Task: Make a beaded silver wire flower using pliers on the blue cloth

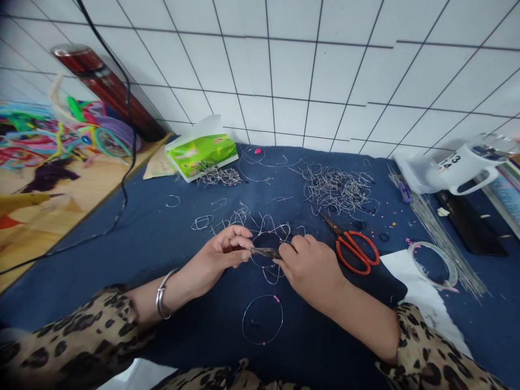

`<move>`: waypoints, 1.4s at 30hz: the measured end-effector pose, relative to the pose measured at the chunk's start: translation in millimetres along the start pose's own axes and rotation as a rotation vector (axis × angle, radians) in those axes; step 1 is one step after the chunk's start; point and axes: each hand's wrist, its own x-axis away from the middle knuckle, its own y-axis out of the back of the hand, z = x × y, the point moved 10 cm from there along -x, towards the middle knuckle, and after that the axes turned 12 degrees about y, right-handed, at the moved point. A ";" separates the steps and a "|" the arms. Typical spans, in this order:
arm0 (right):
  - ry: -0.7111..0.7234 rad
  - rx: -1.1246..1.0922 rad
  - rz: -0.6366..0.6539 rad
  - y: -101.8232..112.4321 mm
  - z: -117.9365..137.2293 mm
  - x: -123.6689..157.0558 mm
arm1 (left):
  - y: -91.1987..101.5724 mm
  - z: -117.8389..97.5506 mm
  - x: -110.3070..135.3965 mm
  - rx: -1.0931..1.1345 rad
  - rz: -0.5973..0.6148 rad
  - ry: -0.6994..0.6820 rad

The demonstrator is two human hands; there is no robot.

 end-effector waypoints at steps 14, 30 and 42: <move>0.013 0.046 -0.038 4.8 3.0 -0.6 | 4.5 1.0 0.3 -0.077 -0.038 -0.040; 0.039 0.166 -0.051 13.5 4.4 -0.3 | -5.5 1.5 -3.7 0.042 0.117 -0.012; 0.065 0.170 -0.019 12.1 5.0 -1.4 | 4.5 1.9 -0.9 -0.214 -0.014 -0.007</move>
